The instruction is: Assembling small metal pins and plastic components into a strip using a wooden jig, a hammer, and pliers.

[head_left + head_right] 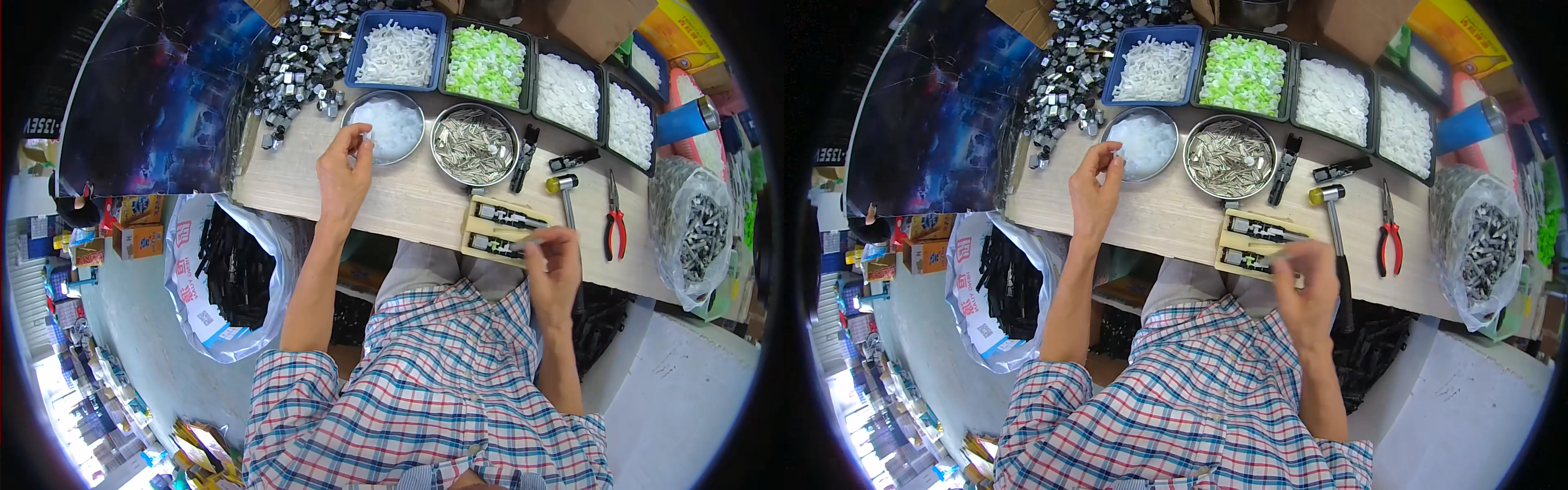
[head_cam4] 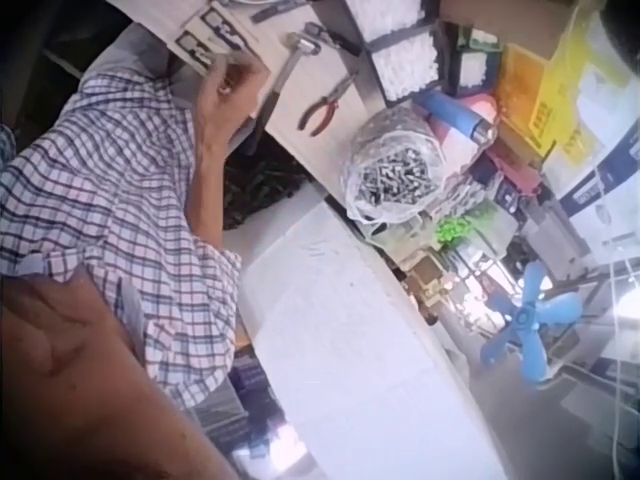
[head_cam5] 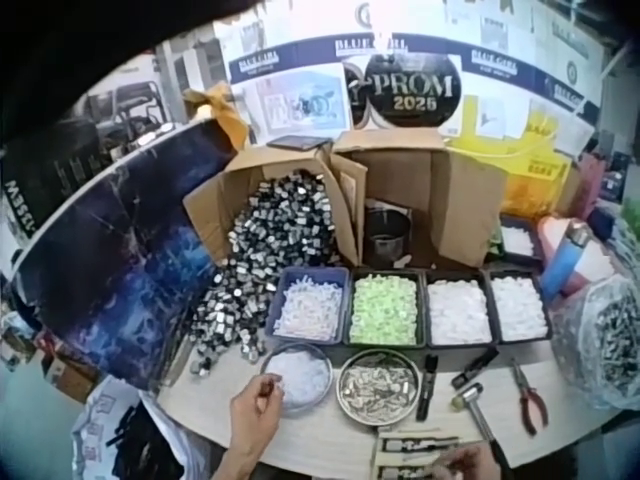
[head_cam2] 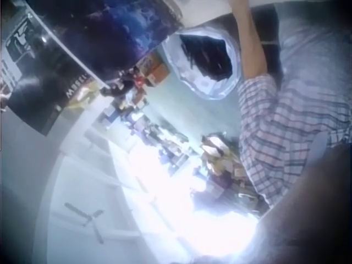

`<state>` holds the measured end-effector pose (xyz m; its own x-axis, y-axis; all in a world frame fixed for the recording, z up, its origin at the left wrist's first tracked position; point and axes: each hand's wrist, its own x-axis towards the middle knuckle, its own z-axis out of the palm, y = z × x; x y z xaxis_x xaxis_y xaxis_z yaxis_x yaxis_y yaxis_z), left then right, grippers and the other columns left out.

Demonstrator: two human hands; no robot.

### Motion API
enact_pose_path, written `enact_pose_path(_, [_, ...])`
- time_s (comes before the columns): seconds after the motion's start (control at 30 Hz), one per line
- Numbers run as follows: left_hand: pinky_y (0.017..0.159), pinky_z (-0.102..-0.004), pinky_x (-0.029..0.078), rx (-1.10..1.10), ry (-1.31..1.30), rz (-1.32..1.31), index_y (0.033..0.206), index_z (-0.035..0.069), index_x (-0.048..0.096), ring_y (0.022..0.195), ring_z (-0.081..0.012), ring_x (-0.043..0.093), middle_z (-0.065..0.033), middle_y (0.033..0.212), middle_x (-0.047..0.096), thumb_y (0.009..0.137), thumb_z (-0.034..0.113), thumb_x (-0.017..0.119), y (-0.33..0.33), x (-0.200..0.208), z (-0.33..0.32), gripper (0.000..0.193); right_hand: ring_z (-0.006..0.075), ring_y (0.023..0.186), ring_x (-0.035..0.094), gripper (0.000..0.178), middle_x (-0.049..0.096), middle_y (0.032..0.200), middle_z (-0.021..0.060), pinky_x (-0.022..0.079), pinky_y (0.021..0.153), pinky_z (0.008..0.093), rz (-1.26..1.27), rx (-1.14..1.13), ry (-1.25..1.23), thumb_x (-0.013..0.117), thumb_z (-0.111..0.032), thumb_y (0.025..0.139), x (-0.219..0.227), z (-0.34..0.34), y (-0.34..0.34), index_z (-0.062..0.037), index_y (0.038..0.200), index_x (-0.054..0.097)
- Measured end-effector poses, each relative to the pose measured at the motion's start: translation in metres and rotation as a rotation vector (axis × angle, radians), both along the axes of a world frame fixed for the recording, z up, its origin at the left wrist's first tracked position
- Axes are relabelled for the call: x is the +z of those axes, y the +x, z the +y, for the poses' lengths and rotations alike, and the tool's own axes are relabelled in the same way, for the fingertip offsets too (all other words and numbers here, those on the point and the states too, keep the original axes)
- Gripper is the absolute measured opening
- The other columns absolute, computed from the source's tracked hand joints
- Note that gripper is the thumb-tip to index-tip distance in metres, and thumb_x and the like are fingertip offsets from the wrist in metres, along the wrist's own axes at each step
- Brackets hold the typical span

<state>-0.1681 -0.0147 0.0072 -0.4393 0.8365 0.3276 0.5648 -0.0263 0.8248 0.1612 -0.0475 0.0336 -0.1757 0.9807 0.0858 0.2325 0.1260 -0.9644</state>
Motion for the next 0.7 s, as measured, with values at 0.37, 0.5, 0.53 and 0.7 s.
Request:
enact_pose_path(0.37, [0.086, -0.0379, 0.047, 0.064, 0.073, 0.287, 0.093, 0.004, 0.073, 0.101, -0.0266, 0.060, -0.0086, 0.100, 0.070, 0.084, 0.009, 0.076, 0.001, -0.010, -0.003, 0.011, 0.0192, 0.088, 0.068, 0.011, 0.070, 0.094, 0.0115, 0.052, 0.080, 0.0289, -0.074, 0.218, 0.020, 0.072, 0.003, 0.085, 0.008, -0.017, -0.043, 0.0019, 0.092, 0.063])
enact_pose_path(0.5, [0.082, -0.0356, 0.047, 0.091, 0.122, 0.324, 0.093, 0.005, 0.074, 0.097, -0.0253, 0.058, -0.0081, 0.097, 0.068, 0.084, 0.007, 0.075, 0.004, -0.012, -0.007, 0.009, 0.0187, 0.087, 0.067, 0.011, 0.070, 0.095, 0.0113, 0.052, 0.079, 0.0285, -0.079, 0.195, 0.037, 0.072, 0.003, 0.085, 0.008, -0.015, -0.042, 0.0020, 0.092, 0.064])
enact_pose_path(0.53, [0.079, -0.0336, 0.047, 0.111, 0.166, 0.323, 0.093, 0.005, 0.074, 0.093, -0.0235, 0.058, -0.0069, 0.095, 0.067, 0.085, 0.006, 0.075, 0.005, -0.013, -0.009, 0.008, 0.0187, 0.087, 0.067, 0.011, 0.070, 0.095, 0.0113, 0.052, 0.079, 0.0285, -0.082, 0.191, 0.037, 0.072, 0.003, 0.085, 0.008, -0.013, -0.043, 0.0020, 0.092, 0.064])
enact_pose_path(0.7, [0.076, -0.0238, 0.044, 0.022, -0.033, -0.453, 0.099, 0.003, 0.074, 0.084, -0.0085, 0.056, 0.0006, 0.092, 0.066, 0.090, 0.005, 0.072, 0.035, 0.005, -0.027, 0.009, 0.0145, 0.087, 0.063, 0.008, 0.068, 0.096, 0.0092, 0.050, 0.082, 0.0270, -0.001, 0.111, -0.011, 0.070, 0.003, 0.088, 0.005, -0.003, -0.043, 0.0025, 0.093, 0.063])
